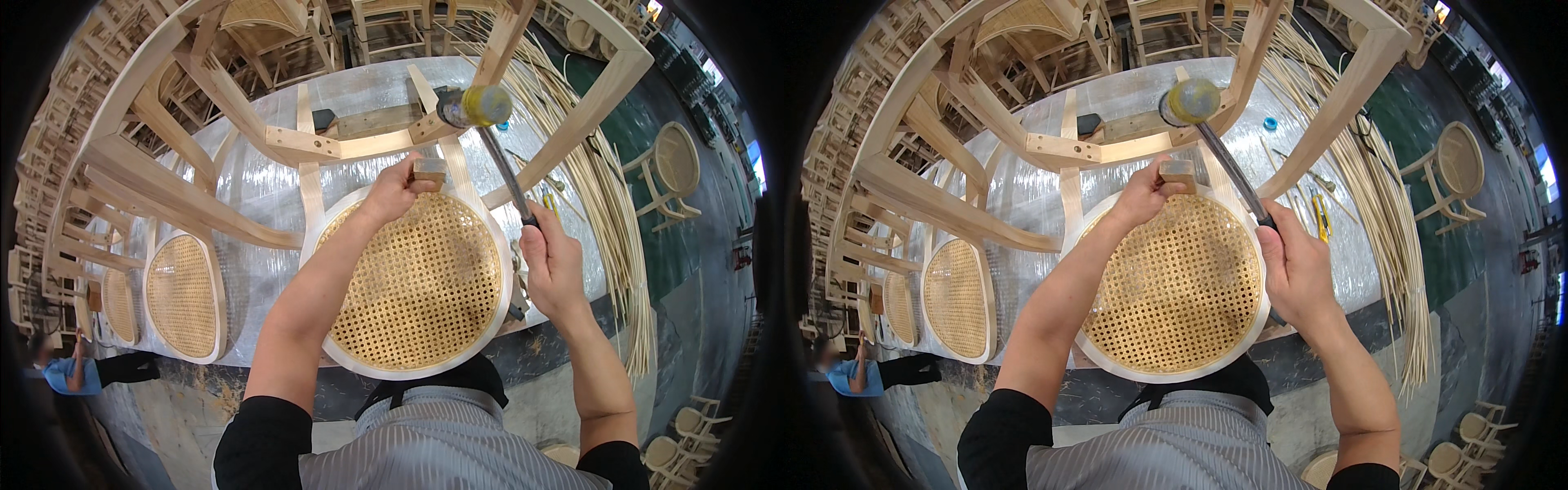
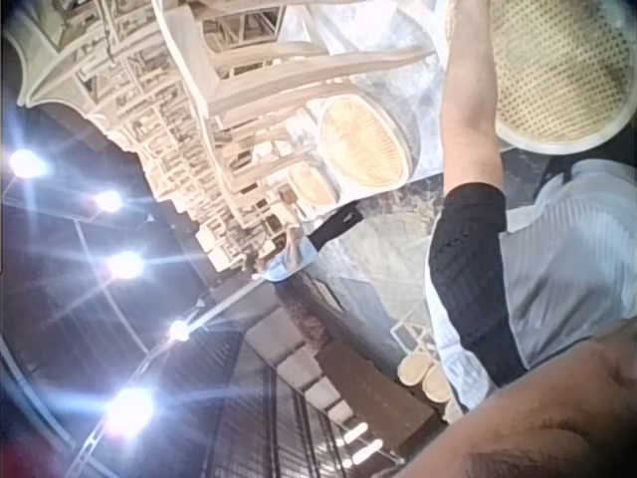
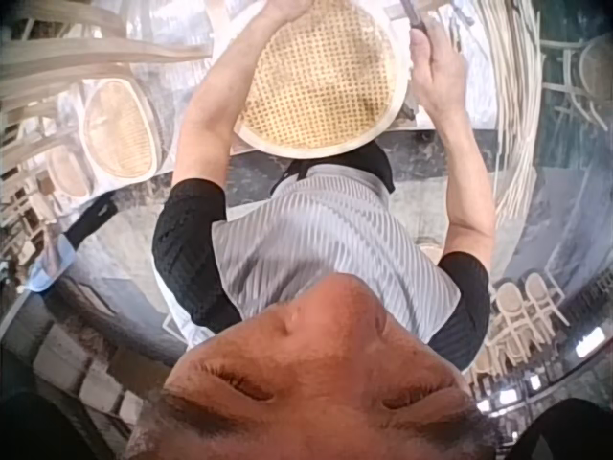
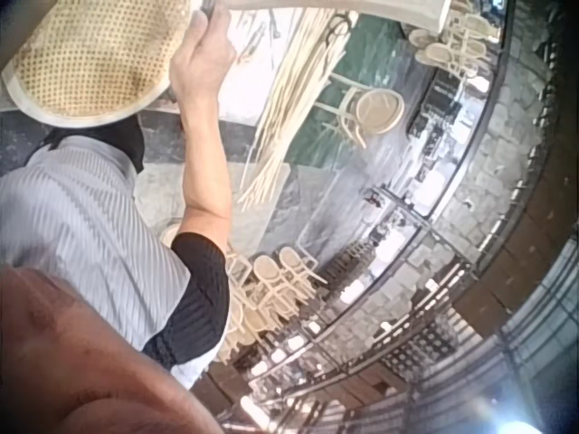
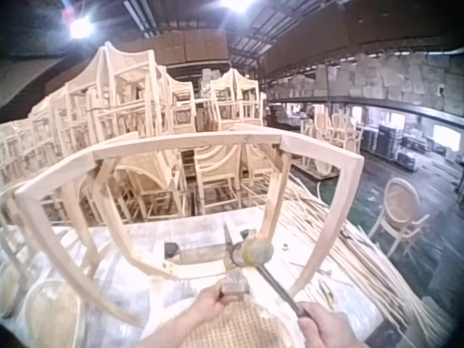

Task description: The person weaves thin cane strips into the seat frame of an overturned wooden chair. They use a hammer to tap strips into place, a utility knife to trim excess, and a small block to press the edges flush. The process repeats around the perimeter of the seat.

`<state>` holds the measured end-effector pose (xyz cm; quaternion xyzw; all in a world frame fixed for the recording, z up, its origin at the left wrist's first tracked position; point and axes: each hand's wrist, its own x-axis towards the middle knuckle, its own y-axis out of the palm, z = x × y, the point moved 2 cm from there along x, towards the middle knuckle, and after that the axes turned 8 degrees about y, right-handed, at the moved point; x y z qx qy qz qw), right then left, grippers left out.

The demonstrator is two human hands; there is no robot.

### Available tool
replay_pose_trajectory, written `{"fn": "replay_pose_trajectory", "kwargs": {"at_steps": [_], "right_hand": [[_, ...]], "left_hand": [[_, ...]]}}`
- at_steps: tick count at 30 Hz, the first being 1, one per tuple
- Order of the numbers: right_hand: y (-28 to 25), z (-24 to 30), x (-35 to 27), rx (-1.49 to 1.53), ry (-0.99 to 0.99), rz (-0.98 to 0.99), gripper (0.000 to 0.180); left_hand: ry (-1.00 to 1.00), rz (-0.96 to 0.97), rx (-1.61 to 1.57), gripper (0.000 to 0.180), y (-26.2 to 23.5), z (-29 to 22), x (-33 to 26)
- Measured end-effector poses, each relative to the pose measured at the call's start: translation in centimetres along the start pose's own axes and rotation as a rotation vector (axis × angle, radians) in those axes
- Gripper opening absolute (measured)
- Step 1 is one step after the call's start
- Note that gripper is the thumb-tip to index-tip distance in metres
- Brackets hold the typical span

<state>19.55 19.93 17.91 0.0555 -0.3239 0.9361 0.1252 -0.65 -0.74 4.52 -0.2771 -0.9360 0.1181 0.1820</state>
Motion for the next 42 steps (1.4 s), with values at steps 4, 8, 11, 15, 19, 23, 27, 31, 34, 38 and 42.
{"fn": "replay_pose_trajectory", "kwargs": {"at_steps": [4, 8, 11, 15, 19, 23, 27, 31, 34, 38, 42], "right_hand": [[-0.7, 2.0, -0.2, 0.042, -0.111, -0.042, 0.031], [0.2, 0.4, -0.7, 0.015, -0.194, -0.075, 0.033], [1.4, -3.8, 0.5, -0.257, -0.069, 0.060, 0.030], [1.3, -0.2, 0.7, -0.116, 0.001, 0.069, 0.029], [1.5, -2.9, 0.4, -0.132, -0.171, -0.044, 0.030], [1.8, -3.7, 1.1, -0.261, 0.033, 0.108, 0.031], [1.3, -1.1, 0.8, -0.083, 0.027, 0.007, 0.031], [0.0, -0.2, 0.9, -0.076, 0.006, -0.005, 0.030], [0.1, 1.2, 0.3, -0.004, -0.045, -0.022, 0.029], [0.8, -1.8, 0.2, -0.147, -0.177, -0.037, 0.029], [0.6, -1.8, 1.2, -0.329, 0.065, 0.181, 0.029]], "left_hand": [[-0.031, 0.016, -0.074, 0.030, 0.1, -0.1, -0.1], [-0.005, 0.056, -0.082, 0.029, 0.2, -0.1, 0.2], [-0.010, 0.018, -0.161, 0.028, 0.9, 0.3, 0.4], [-0.012, 0.028, -0.049, 0.028, -0.7, 1.1, -0.7], [-0.044, 0.086, -0.044, 0.028, 1.1, -0.5, 0.3], [-0.058, 0.027, -0.088, 0.024, 0.3, 0.1, 0.2], [0.054, 0.072, -0.080, 0.023, 0.5, 0.8, -0.1], [0.038, 0.092, -0.080, 0.022, 1.4, 0.1, 0.5], [0.027, 0.090, -0.056, 0.021, 0.7, 0.3, 0.1], [0.049, 0.081, -0.133, 0.023, 1.5, 0.0, 0.7], [0.024, 0.057, -0.083, 0.025, 1.2, -0.1, 0.6]]}}
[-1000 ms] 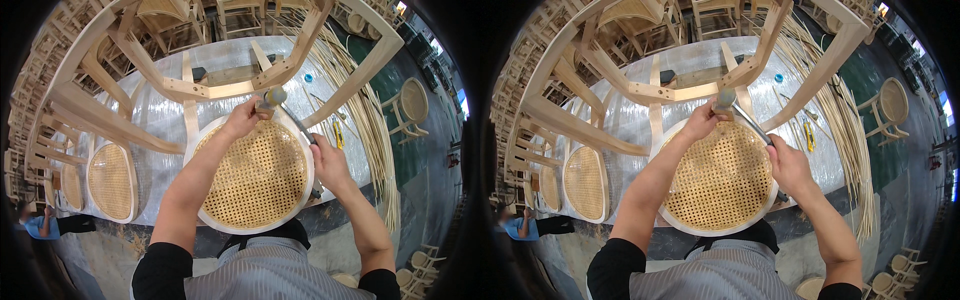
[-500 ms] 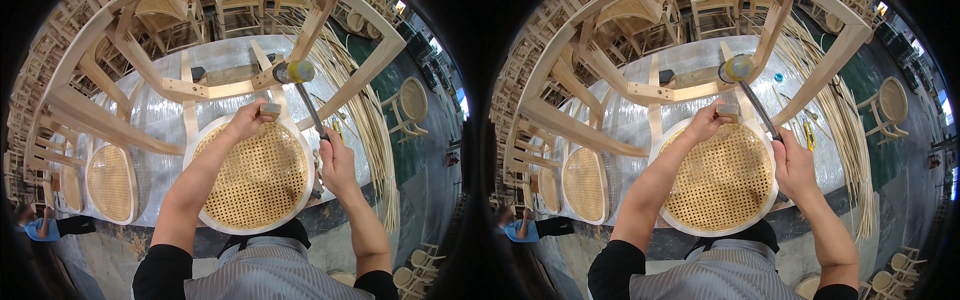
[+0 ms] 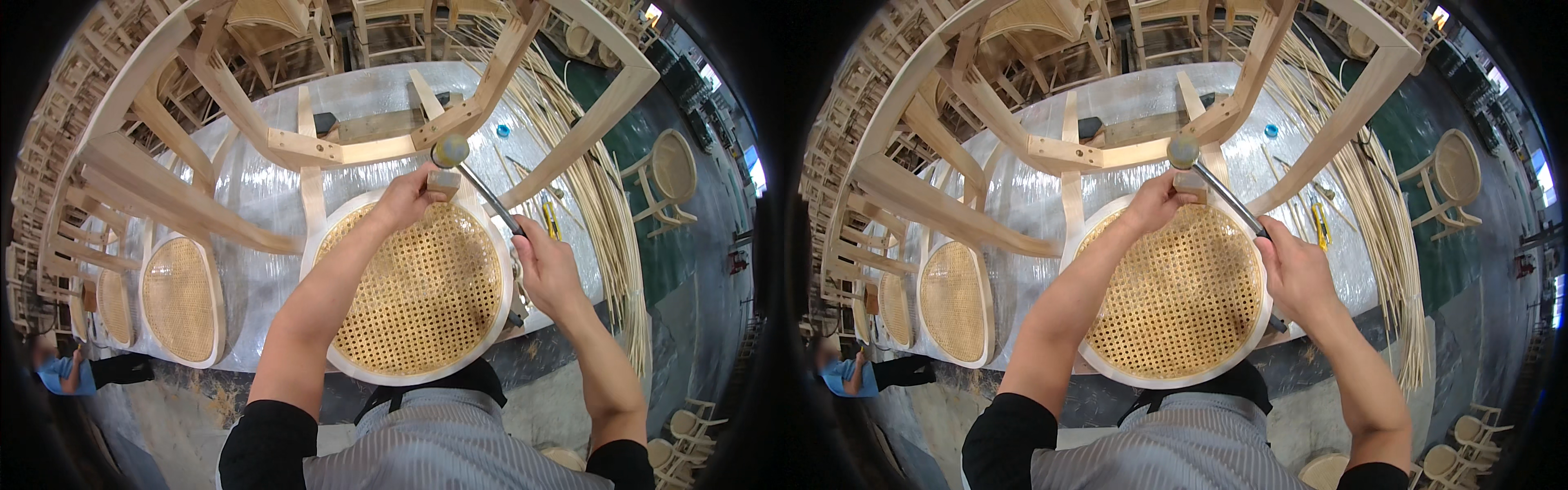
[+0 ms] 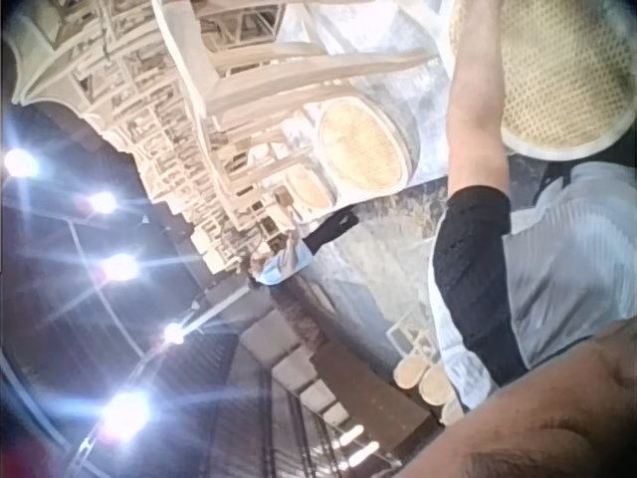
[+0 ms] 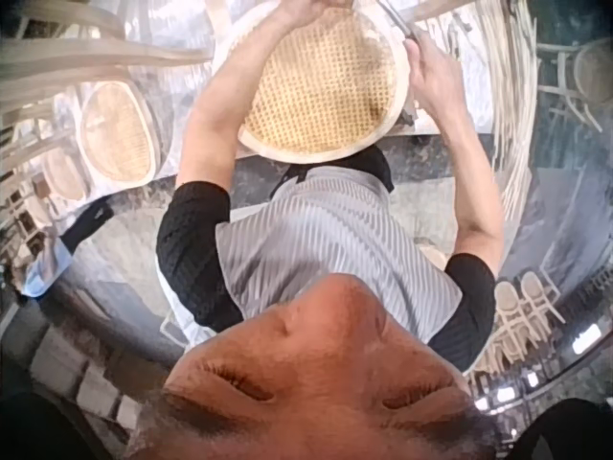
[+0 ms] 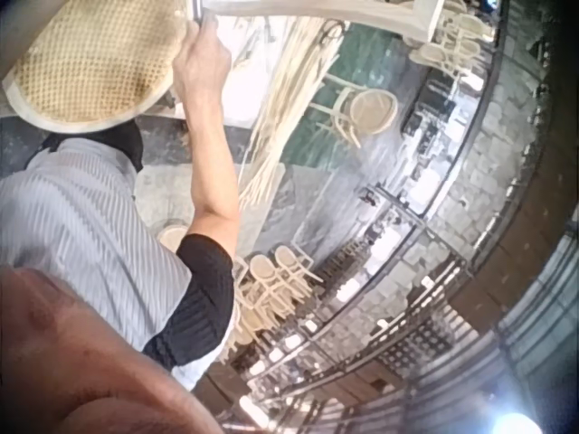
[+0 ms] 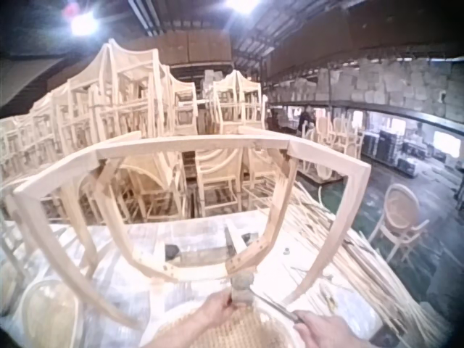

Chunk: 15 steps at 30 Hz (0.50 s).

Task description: The person weaves thin cane strips into the seat frame of an overturned wooden chair. They use a hammer to tap strips into place, a utility knife to trim excess, and a small block to press the edges flush. The process repeats around the perimeter of the seat.

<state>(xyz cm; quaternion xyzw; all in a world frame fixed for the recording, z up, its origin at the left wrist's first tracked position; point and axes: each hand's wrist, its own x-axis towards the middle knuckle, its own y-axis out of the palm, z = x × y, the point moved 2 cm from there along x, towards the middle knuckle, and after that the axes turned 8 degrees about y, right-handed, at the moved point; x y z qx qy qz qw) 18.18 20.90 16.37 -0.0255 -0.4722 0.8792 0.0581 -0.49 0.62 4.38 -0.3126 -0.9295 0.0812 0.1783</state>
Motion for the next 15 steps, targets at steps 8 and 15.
{"fn": "replay_pose_trajectory", "kwargs": {"at_steps": [8, 15], "right_hand": [[1.1, -1.1, -0.1, 0.049, -0.107, -0.127, 0.030], [-1.1, 0.5, -1.1, 0.166, -0.033, -0.150, 0.030]], "left_hand": [[-0.026, -0.003, -0.092, 0.026, 0.6, 0.1, 0.0], [0.031, 0.085, -0.078, 0.025, 1.6, 0.5, -0.1]]}}
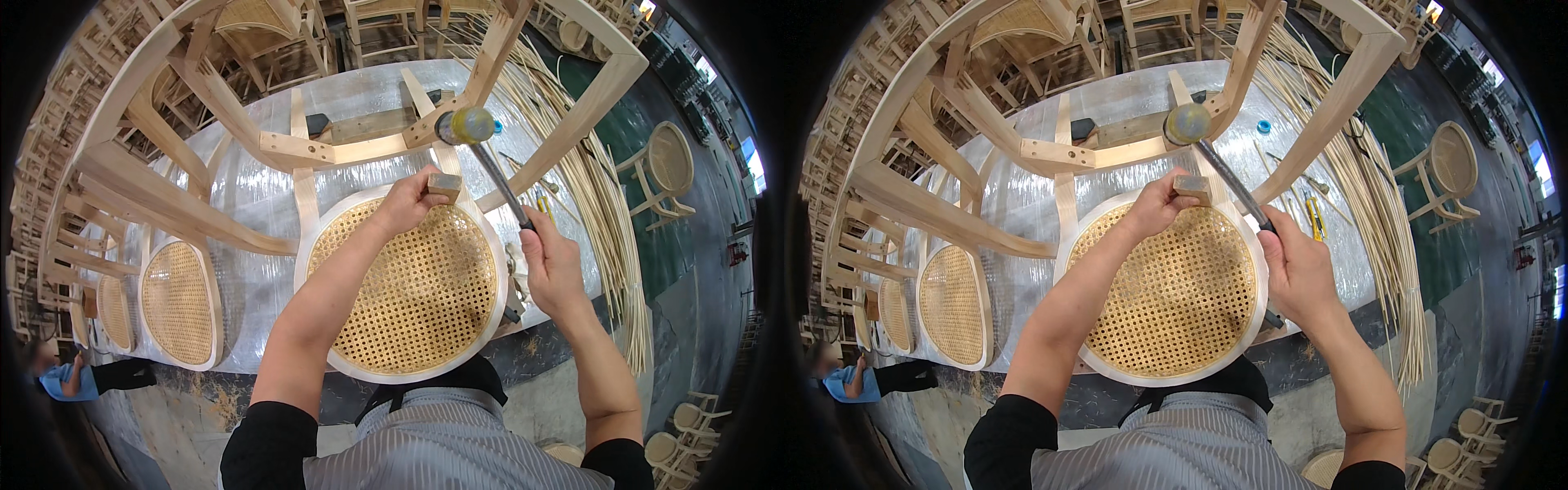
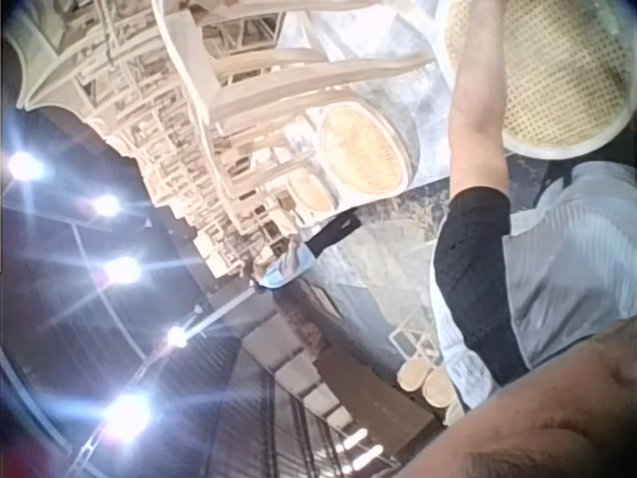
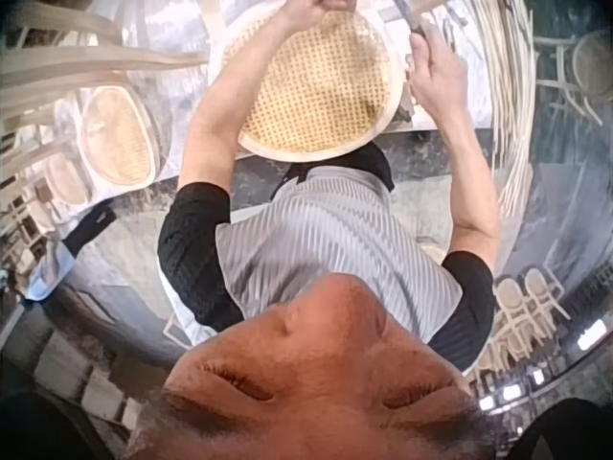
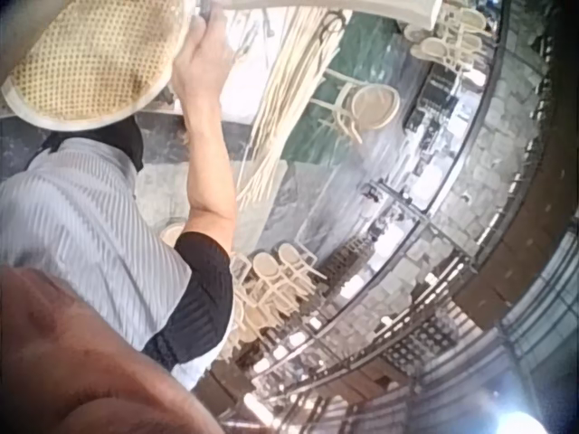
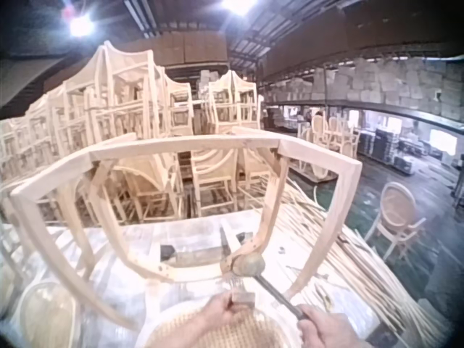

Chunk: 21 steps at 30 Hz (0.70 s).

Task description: The person weaves thin cane strips into the seat frame of an overturned wooden chair. They use a hammer to tap strips into place, a utility knife to trim excess, and a small block to press the edges flush. The process repeats around the perimeter of the seat.

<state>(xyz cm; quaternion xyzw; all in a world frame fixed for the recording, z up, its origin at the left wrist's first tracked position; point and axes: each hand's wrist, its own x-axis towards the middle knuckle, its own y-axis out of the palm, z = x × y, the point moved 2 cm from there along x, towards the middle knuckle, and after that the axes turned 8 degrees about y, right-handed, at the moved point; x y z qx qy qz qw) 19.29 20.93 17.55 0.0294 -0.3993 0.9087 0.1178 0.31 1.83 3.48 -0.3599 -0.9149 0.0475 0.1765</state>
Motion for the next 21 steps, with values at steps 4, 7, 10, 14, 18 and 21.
{"fn": "replay_pose_trajectory", "kwargs": {"at_steps": [4, 7, 10, 14, 18, 21], "right_hand": [[-1.7, 1.2, -0.3, 0.057, -0.040, -0.051, 0.028], [-2.8, 2.3, -1.0, 0.088, -0.107, -0.071, 0.028], [-2.9, 2.6, -1.6, 0.135, -0.180, -0.080, 0.030], [-1.5, -0.2, -1.7, 0.040, -0.239, -0.141, 0.031], [-0.5, -2.9, -0.7, -0.167, 0.029, 0.117, 0.029], [-0.6, 0.4, -0.8, -0.020, -0.077, -0.007, 0.030]], "left_hand": [[-0.025, 0.016, -0.002, 0.025, 0.7, -0.3, 0.8], [-0.035, 0.015, -0.018, 0.025, 0.6, -0.1, 0.7], [0.000, 0.021, -0.084, 0.025, 0.5, 0.0, 0.5], [-0.022, 0.021, -0.124, 0.026, 1.1, 0.0, 0.7], [-0.031, 0.025, -0.102, 0.026, 1.4, 0.4, 0.9], [0.028, 0.040, -0.108, 0.031, 0.0, 1.2, -0.3]]}}
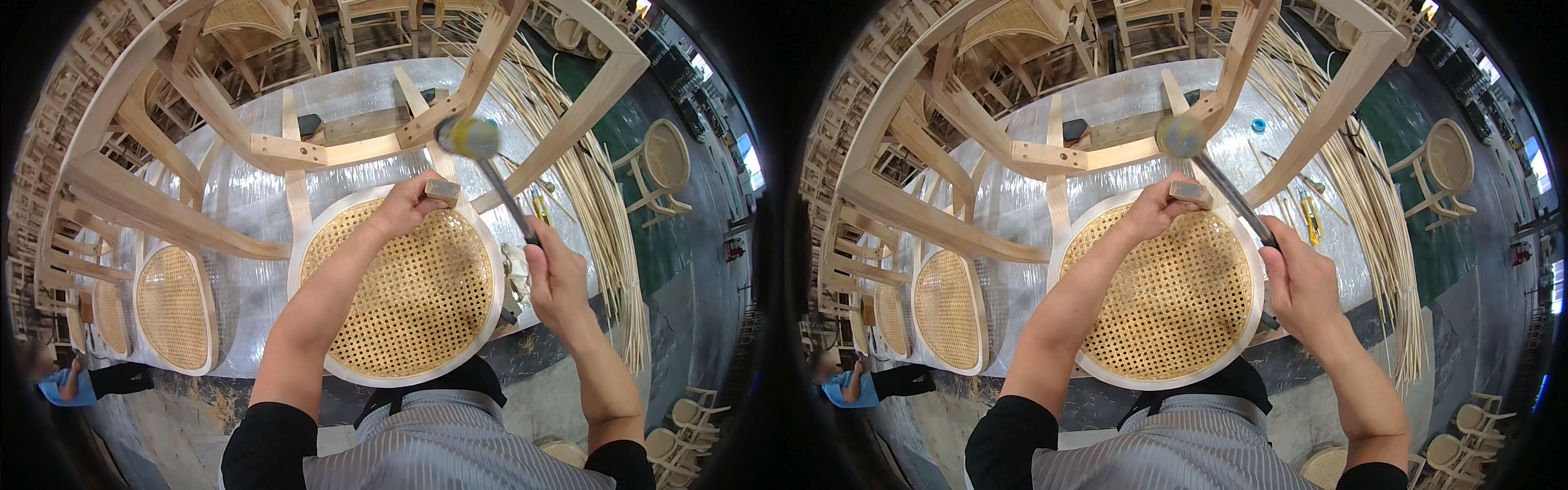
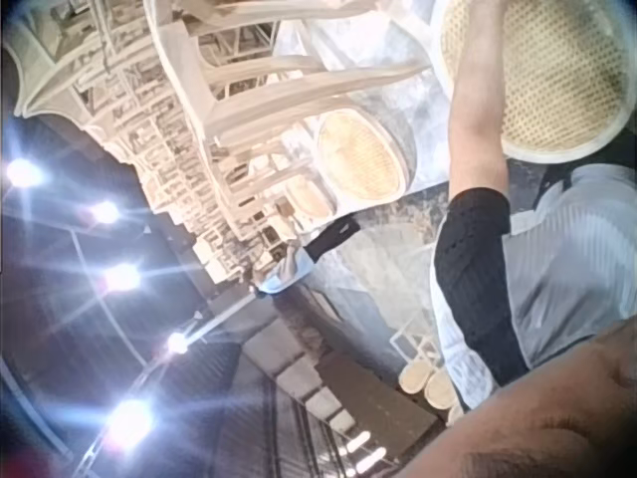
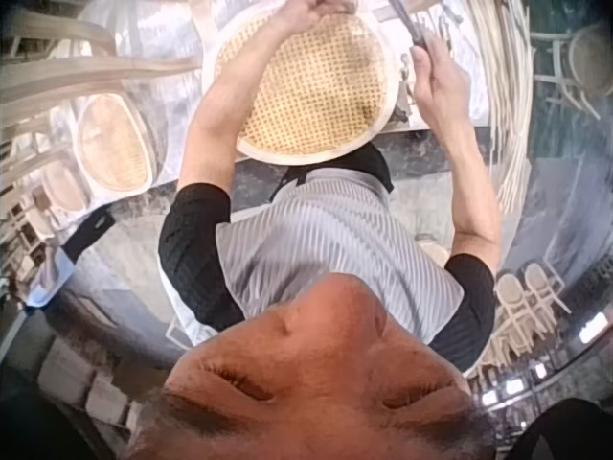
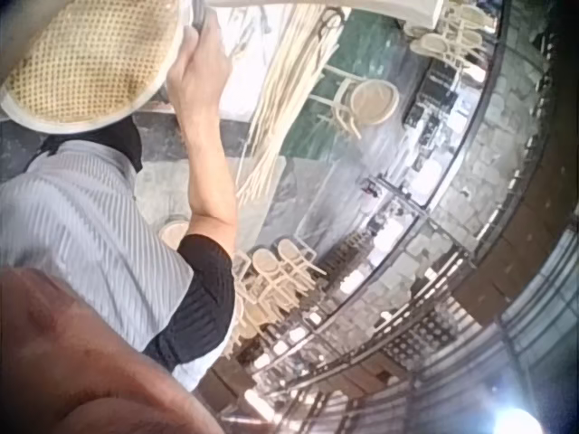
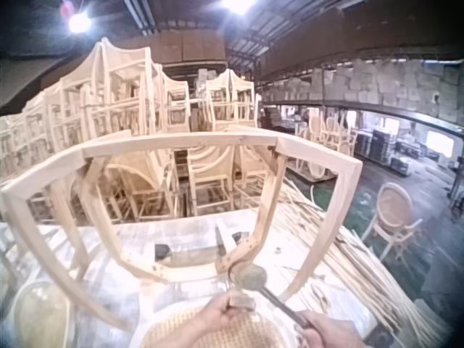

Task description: The person weaves thin cane strips into the seat frame of an overturned wooden chair. They use a hammer to tap strips into place, a utility knife to trim excess, and a small block to press the edges flush. The process repeats around the perimeter of the seat.

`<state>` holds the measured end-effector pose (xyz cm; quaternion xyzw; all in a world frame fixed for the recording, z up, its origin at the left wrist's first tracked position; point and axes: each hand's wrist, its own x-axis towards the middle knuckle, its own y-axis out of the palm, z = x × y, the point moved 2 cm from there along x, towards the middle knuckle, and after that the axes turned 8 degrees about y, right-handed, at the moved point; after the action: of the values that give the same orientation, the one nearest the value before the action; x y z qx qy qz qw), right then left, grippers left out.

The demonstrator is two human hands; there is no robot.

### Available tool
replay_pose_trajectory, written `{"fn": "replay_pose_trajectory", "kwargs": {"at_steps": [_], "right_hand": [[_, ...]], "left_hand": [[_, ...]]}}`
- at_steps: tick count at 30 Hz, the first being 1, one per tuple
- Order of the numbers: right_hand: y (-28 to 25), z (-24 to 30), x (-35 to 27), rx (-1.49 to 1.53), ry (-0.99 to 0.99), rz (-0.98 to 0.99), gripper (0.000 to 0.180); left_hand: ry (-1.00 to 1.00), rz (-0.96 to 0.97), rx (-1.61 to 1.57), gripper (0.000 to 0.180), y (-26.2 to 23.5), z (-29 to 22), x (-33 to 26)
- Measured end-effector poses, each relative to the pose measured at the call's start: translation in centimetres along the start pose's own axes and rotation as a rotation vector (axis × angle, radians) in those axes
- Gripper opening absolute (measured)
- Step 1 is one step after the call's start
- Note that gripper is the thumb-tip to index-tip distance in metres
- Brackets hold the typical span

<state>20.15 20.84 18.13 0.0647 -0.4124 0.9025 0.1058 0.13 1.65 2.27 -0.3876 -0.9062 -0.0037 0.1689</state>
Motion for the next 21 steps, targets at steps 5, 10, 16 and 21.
{"fn": "replay_pose_trajectory", "kwargs": {"at_steps": [5, 10, 16, 21], "right_hand": [[0.6, -3.1, 0.3, -0.231, -0.042, 0.064, 0.030], [0.8, -3.1, 1.1, -0.258, 0.078, 0.166, 0.031], [1.3, -3.6, 0.4, -0.180, 0.113, 0.140, 0.033], [1.0, -3.0, 0.7, -0.064, 0.116, 0.133, 0.034]], "left_hand": [[-0.116, 0.031, 0.059, 0.031, 1.0, -0.6, 0.8], [-0.105, -0.007, -0.018, 0.039, 1.0, -1.9, 0.4], [0.006, -0.555, 0.236, 0.056, 6.6, -3.4, 0.3], [-0.059, -0.643, 0.170, 0.062, 6.9, -3.8, 0.7]]}}
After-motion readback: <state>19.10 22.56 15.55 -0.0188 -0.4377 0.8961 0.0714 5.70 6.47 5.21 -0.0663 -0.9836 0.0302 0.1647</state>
